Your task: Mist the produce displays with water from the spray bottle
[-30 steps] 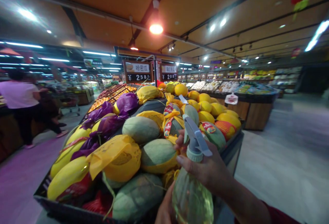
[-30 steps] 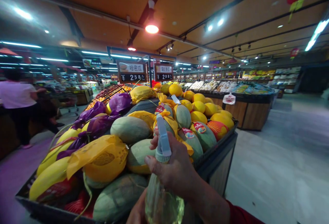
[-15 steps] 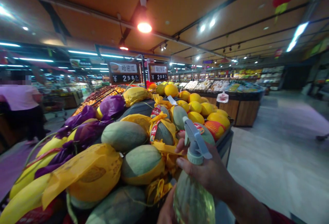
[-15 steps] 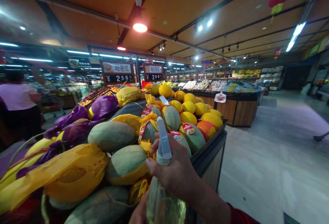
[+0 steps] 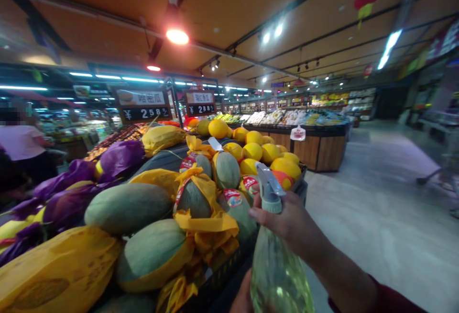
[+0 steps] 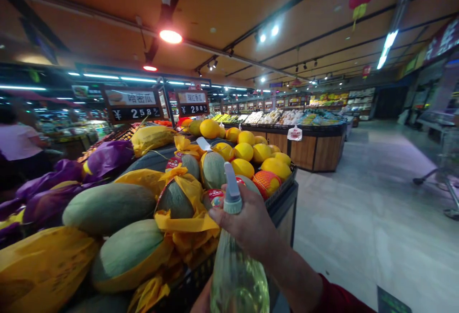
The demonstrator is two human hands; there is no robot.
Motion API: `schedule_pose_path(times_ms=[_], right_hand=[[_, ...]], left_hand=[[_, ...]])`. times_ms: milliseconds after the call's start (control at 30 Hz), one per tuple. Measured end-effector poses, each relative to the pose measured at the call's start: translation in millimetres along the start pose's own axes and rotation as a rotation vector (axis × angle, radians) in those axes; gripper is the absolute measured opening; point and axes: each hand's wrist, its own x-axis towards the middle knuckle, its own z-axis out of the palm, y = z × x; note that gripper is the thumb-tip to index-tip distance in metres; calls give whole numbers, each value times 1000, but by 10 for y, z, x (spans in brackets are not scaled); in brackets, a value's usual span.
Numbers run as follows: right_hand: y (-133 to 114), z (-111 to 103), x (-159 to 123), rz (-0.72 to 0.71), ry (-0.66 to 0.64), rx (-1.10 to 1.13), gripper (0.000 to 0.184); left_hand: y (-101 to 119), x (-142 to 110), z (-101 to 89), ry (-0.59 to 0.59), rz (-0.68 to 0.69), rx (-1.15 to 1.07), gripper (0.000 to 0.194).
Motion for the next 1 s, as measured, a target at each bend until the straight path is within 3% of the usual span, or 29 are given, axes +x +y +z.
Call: schedule_pose_path(times_ms=[100, 167, 233, 433, 533, 633, 867, 1000], right_hand=[[59, -271, 30, 6, 37, 1, 24], [92, -439, 37, 5, 19, 33, 23], [131, -592, 49, 5, 0, 72, 22], [355, -963, 176, 93, 56, 194, 32], [475, -1104, 257, 125, 91, 265, 43], [582, -1216, 333, 123, 124, 242, 46], [848, -1427, 601, 207, 130, 301, 61], [985, -1503, 922, 167, 83, 282, 50]], left_hand=[[-164, 499, 159, -5, -59, 54, 32], [-208, 670, 275, -10, -63, 77, 31], [-194, 666, 380, -13, -35, 88, 32], [71, 260, 704, -26, 158, 73, 41], [131, 320, 846, -59, 220, 49, 45], [27, 625, 888, -94, 236, 8, 47], [-429, 1683, 864, -118, 169, -126, 66], [-410, 1941, 825, -128, 203, -202, 77]])
